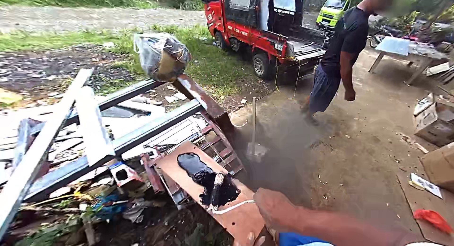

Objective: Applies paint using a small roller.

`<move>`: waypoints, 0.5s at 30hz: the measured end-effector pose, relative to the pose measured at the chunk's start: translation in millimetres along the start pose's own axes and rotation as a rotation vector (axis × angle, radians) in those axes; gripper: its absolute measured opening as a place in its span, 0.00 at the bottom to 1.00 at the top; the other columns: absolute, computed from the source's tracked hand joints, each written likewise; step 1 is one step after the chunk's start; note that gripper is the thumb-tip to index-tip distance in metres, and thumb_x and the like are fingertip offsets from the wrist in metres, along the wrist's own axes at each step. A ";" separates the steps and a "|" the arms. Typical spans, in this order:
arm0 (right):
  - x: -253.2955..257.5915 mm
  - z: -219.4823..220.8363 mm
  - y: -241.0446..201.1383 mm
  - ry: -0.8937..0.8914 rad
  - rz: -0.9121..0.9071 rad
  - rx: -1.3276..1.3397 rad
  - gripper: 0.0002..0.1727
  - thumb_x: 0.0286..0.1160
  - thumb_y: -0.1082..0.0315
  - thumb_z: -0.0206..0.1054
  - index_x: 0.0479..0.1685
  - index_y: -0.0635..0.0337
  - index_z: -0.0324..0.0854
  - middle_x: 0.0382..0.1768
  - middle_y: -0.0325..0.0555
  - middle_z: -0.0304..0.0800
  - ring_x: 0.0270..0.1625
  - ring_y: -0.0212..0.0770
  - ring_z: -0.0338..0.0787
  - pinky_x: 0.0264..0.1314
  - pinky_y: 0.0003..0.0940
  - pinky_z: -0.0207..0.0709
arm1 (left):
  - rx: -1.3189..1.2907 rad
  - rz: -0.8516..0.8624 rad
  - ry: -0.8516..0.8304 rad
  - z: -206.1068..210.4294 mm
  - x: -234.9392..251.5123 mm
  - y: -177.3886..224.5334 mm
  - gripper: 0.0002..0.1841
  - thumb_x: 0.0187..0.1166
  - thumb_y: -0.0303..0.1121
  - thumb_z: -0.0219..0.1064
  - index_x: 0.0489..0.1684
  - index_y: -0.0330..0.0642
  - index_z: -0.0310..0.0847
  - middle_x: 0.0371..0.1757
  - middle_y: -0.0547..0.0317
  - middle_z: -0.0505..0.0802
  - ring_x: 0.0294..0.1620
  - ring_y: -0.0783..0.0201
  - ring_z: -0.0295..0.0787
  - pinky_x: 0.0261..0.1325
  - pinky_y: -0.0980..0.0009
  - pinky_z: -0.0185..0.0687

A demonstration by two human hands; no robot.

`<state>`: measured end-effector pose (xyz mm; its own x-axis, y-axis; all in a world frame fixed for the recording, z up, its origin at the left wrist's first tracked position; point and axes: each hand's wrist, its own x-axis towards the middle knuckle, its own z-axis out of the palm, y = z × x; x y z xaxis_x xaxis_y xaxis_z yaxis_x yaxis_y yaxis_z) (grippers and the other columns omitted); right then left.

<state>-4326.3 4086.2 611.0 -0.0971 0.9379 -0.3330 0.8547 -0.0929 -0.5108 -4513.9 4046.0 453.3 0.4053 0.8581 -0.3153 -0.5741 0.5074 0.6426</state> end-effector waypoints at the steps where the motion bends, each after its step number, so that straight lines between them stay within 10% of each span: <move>1: -6.0 -4.1 -1.5 0.043 -0.001 0.050 0.16 0.83 0.70 0.57 0.62 0.69 0.79 0.58 0.63 0.86 0.61 0.60 0.89 0.62 0.57 0.84 | 0.021 -0.016 0.045 5.9 -3.2 6.4 0.24 0.77 0.28 0.71 0.69 0.38 0.69 0.54 0.49 0.94 0.50 0.53 0.96 0.54 0.52 0.94; 7: 7.4 34.6 -0.8 0.188 -0.011 0.961 0.07 0.85 0.65 0.58 0.44 0.59 0.76 0.18 0.35 0.72 0.15 0.29 0.69 0.16 0.24 0.67 | -0.018 -0.065 0.048 -5.4 -3.8 30.4 0.24 0.81 0.23 0.63 0.75 0.33 0.62 0.58 0.47 0.91 0.55 0.53 0.94 0.57 0.54 0.92; 15: 60.3 60.1 -37.8 -0.023 0.433 1.337 0.13 0.95 0.66 0.46 0.41 0.58 0.71 0.13 0.34 0.64 0.08 0.26 0.60 0.08 0.19 0.57 | -0.151 -0.020 0.014 -27.3 -15.4 32.4 0.21 0.79 0.22 0.65 0.70 0.35 0.66 0.58 0.49 0.93 0.55 0.54 0.94 0.57 0.55 0.92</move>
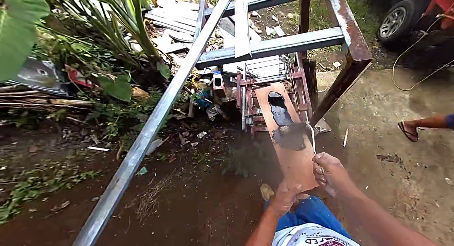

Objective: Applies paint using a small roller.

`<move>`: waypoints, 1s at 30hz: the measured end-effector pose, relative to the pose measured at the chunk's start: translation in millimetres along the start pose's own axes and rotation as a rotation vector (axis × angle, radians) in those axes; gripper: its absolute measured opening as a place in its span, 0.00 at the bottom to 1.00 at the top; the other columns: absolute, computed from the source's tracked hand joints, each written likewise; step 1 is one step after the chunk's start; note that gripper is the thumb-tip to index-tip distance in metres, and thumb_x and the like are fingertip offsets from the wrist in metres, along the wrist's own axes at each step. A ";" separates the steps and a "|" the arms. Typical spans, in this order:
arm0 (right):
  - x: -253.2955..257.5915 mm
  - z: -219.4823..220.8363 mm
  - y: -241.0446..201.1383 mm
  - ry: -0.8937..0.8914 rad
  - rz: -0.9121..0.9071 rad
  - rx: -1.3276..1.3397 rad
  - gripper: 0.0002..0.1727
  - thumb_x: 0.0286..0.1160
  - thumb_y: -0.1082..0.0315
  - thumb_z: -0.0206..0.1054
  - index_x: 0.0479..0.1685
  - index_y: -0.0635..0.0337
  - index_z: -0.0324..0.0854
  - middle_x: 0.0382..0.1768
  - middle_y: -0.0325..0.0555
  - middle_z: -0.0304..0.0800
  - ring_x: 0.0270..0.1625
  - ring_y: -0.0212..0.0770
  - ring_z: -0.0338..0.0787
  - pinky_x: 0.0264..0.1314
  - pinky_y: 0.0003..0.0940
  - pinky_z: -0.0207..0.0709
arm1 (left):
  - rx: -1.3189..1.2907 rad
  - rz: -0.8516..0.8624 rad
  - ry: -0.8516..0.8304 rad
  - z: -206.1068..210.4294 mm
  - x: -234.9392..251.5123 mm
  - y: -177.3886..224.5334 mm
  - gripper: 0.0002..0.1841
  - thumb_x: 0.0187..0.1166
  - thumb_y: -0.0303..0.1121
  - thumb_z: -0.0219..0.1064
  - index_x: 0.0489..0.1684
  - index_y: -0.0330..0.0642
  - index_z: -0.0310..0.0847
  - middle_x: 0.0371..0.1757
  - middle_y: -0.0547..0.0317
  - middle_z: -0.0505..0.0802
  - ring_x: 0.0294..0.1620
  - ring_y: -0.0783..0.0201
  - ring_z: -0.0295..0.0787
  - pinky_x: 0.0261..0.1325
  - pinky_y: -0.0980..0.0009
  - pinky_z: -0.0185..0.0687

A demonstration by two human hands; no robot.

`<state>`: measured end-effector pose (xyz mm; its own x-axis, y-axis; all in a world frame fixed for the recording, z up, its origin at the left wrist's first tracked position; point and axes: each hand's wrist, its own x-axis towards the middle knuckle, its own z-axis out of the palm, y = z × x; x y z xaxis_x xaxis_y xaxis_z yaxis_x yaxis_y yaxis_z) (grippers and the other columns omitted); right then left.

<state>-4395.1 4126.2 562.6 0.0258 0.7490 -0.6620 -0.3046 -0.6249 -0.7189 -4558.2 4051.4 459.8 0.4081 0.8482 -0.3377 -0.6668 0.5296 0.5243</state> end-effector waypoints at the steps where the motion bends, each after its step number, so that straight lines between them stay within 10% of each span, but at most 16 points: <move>1: 8.3 6.8 0.1 0.010 0.007 -0.040 0.12 0.95 0.66 0.46 0.41 0.57 0.70 0.13 0.34 0.63 0.08 0.27 0.60 0.08 0.20 0.57 | -0.010 0.005 -0.007 -2.7 -0.3 0.4 0.21 0.80 0.22 0.65 0.69 0.36 0.67 0.58 0.50 0.93 0.55 0.54 0.94 0.57 0.55 0.92; 7: -15.4 2.3 51.8 0.014 -0.101 -0.304 0.09 0.90 0.67 0.50 0.40 0.57 0.71 0.14 0.34 0.65 0.12 0.28 0.62 0.13 0.23 0.59 | 0.055 0.012 0.040 -22.4 -0.1 10.3 0.21 0.81 0.20 0.63 0.72 0.32 0.65 0.60 0.48 0.92 0.56 0.53 0.94 0.59 0.53 0.92; 17: 14.2 34.2 0.3 0.128 -0.534 -0.645 0.10 0.87 0.66 0.52 0.46 0.61 0.77 0.19 0.36 0.72 0.18 0.30 0.73 0.23 0.28 0.73 | -0.045 0.047 0.033 -17.8 2.2 24.9 0.19 0.81 0.20 0.62 0.68 0.36 0.67 0.57 0.50 0.92 0.53 0.55 0.95 0.54 0.56 0.93; 22: 41.9 44.9 -13.9 0.129 -0.420 -0.779 0.12 0.90 0.65 0.51 0.45 0.62 0.77 0.22 0.41 0.72 0.22 0.37 0.74 0.30 0.38 0.73 | -0.029 0.053 -0.010 -14.4 5.5 30.8 0.19 0.80 0.21 0.64 0.69 0.35 0.67 0.57 0.48 0.93 0.52 0.54 0.95 0.52 0.56 0.94; 30: 18.5 63.7 -11.2 0.015 -0.413 -0.573 0.11 0.90 0.67 0.50 0.44 0.60 0.75 0.15 0.35 0.66 0.14 0.31 0.66 0.18 0.28 0.64 | 0.016 0.043 0.019 -21.5 1.7 31.3 0.21 0.81 0.21 0.62 0.71 0.33 0.64 0.58 0.48 0.92 0.52 0.54 0.95 0.51 0.56 0.94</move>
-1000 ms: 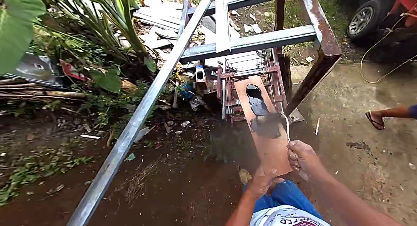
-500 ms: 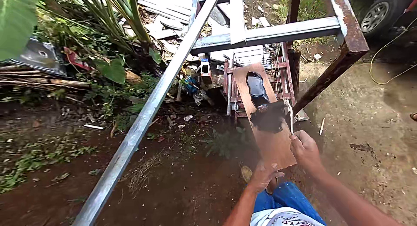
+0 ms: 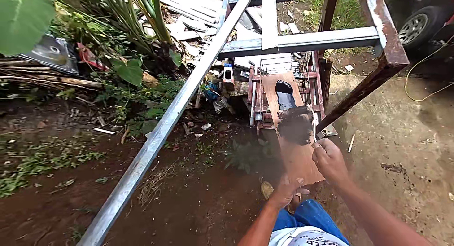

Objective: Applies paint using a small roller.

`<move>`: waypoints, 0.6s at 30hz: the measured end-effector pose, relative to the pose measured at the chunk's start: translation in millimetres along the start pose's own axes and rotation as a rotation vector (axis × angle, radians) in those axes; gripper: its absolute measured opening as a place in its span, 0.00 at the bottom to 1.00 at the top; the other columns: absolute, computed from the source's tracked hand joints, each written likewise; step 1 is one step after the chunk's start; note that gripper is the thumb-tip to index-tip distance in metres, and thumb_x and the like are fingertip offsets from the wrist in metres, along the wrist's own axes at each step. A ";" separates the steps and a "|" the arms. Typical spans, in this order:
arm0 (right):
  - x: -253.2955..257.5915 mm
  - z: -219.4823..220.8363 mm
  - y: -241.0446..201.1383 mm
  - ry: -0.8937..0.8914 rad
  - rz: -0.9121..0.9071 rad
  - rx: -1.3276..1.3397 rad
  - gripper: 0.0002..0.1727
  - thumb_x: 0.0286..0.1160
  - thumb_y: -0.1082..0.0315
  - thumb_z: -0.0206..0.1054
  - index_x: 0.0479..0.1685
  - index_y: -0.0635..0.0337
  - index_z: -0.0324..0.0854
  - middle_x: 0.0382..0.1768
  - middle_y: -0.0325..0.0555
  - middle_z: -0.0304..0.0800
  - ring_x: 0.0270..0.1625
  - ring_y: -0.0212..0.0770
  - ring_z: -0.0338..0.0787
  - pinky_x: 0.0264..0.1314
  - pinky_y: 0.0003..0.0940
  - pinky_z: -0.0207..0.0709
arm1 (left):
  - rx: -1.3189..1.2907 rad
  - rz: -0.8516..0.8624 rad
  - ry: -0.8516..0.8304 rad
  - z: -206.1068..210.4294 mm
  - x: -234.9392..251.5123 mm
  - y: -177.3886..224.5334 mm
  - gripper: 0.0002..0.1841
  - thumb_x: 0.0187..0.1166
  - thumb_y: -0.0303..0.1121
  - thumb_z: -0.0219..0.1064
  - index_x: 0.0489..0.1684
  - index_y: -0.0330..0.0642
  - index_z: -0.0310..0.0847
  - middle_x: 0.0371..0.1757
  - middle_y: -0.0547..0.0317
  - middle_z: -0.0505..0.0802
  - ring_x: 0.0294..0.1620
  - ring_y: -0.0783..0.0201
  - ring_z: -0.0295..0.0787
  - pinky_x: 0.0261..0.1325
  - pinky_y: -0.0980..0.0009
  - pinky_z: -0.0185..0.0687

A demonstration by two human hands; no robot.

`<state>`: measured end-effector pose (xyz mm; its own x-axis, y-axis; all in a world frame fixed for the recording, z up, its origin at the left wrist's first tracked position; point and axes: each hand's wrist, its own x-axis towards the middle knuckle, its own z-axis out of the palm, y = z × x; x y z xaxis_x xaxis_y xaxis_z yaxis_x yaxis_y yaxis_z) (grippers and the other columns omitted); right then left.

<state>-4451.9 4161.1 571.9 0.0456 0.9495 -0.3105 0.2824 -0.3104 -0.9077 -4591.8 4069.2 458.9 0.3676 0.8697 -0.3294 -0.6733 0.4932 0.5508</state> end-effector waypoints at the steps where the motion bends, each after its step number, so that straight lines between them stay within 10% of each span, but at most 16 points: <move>1: 12.3 4.3 -1.7 -0.009 0.019 -0.007 0.11 0.91 0.67 0.50 0.43 0.61 0.75 0.15 0.36 0.67 0.15 0.32 0.66 0.19 0.29 0.64 | 0.007 0.007 -0.009 0.6 0.0 1.5 0.21 0.81 0.21 0.62 0.71 0.34 0.64 0.58 0.48 0.92 0.52 0.54 0.95 0.52 0.56 0.94; 10: -44.2 -3.0 50.1 -0.015 0.093 -0.165 0.10 0.87 0.65 0.51 0.43 0.60 0.75 0.19 0.38 0.71 0.18 0.33 0.73 0.24 0.31 0.71 | 0.053 0.018 0.039 -6.7 3.4 7.4 0.20 0.82 0.20 0.61 0.71 0.32 0.64 0.57 0.47 0.92 0.52 0.54 0.95 0.52 0.56 0.94; 18: 25.4 15.1 36.7 0.001 0.125 -0.331 0.11 0.90 0.64 0.50 0.46 0.60 0.75 0.25 0.44 0.75 0.25 0.40 0.79 0.33 0.42 0.77 | 0.013 0.027 0.014 -8.3 6.2 -0.6 0.22 0.80 0.22 0.65 0.72 0.34 0.64 0.59 0.47 0.91 0.54 0.53 0.94 0.53 0.54 0.93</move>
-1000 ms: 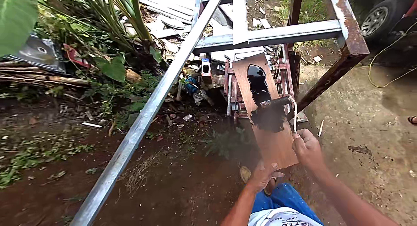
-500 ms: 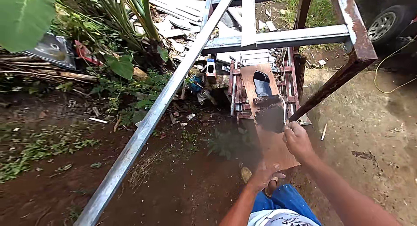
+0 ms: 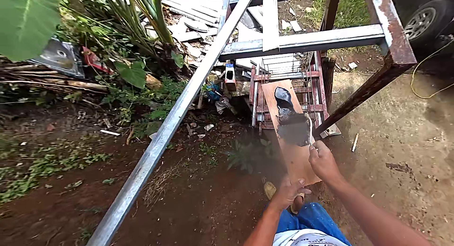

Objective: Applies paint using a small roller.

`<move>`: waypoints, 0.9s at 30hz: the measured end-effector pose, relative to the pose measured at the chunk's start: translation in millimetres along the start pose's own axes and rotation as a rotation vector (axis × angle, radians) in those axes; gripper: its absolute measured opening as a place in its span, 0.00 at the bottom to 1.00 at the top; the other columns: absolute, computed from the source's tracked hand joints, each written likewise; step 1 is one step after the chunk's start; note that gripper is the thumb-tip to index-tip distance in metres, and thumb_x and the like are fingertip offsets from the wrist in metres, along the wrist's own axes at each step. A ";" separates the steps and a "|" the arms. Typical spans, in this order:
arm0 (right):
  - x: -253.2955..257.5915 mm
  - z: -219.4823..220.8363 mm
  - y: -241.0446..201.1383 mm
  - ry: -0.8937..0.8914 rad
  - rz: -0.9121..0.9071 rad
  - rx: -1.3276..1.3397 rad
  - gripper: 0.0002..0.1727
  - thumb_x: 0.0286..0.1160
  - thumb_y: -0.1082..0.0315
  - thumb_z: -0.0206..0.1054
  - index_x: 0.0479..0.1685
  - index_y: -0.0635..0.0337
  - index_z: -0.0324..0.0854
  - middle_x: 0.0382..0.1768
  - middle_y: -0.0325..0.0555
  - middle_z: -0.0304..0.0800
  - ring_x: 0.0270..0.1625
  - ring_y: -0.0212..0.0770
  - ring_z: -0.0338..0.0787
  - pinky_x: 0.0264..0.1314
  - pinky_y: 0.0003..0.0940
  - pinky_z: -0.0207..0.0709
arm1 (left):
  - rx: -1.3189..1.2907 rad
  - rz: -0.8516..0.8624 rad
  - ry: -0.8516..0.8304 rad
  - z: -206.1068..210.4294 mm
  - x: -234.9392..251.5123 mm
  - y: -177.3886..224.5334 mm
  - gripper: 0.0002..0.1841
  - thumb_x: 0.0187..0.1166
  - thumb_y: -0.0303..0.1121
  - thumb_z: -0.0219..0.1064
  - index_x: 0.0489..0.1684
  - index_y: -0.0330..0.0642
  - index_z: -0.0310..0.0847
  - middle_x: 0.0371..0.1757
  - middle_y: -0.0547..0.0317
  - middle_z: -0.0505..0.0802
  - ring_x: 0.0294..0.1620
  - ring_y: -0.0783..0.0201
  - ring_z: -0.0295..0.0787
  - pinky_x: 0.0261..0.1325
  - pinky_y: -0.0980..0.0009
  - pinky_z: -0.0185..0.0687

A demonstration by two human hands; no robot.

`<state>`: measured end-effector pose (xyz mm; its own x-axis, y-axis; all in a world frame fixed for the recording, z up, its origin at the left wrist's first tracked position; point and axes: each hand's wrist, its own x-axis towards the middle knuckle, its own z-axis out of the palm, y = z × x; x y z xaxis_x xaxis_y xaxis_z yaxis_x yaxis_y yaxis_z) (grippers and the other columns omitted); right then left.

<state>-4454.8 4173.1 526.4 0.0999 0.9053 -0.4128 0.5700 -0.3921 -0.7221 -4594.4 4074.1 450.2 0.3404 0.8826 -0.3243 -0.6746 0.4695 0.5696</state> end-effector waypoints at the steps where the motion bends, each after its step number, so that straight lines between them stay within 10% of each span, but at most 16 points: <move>1: -13.8 -2.2 8.6 -0.014 0.000 -0.010 0.11 0.90 0.64 0.50 0.46 0.59 0.74 0.24 0.43 0.75 0.25 0.40 0.79 0.32 0.41 0.77 | 0.006 0.001 0.008 -0.9 2.1 2.0 0.22 0.80 0.22 0.64 0.72 0.34 0.64 0.59 0.47 0.91 0.54 0.53 0.94 0.53 0.54 0.93; 11: 23.3 -4.4 -19.9 0.012 0.070 -0.122 0.14 0.92 0.65 0.48 0.52 0.63 0.77 0.38 0.53 0.85 0.43 0.49 0.88 0.50 0.52 0.81 | 0.059 -0.046 0.038 -0.4 0.8 -7.5 0.22 0.81 0.21 0.63 0.73 0.32 0.64 0.58 0.47 0.91 0.54 0.53 0.94 0.55 0.54 0.93; 19: -30.3 -12.7 28.3 -0.032 0.046 -0.042 0.10 0.89 0.66 0.51 0.44 0.60 0.76 0.24 0.43 0.75 0.24 0.40 0.78 0.31 0.41 0.76 | -0.004 -0.047 0.073 -13.8 4.1 -9.0 0.21 0.79 0.20 0.62 0.71 0.33 0.64 0.58 0.45 0.91 0.52 0.52 0.95 0.50 0.54 0.94; 27: 19.1 -4.1 -29.8 -0.051 -0.001 -0.107 0.13 0.92 0.64 0.48 0.52 0.61 0.76 0.32 0.49 0.81 0.35 0.45 0.85 0.43 0.48 0.80 | 0.062 -0.013 0.001 -6.4 11.0 4.6 0.21 0.81 0.21 0.63 0.71 0.33 0.65 0.59 0.47 0.92 0.54 0.53 0.94 0.52 0.54 0.94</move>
<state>-4466.6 4202.8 542.3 0.0594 0.8950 -0.4421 0.6541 -0.3695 -0.6601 -4598.0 4085.9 444.4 0.3482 0.8766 -0.3322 -0.6286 0.4812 0.6110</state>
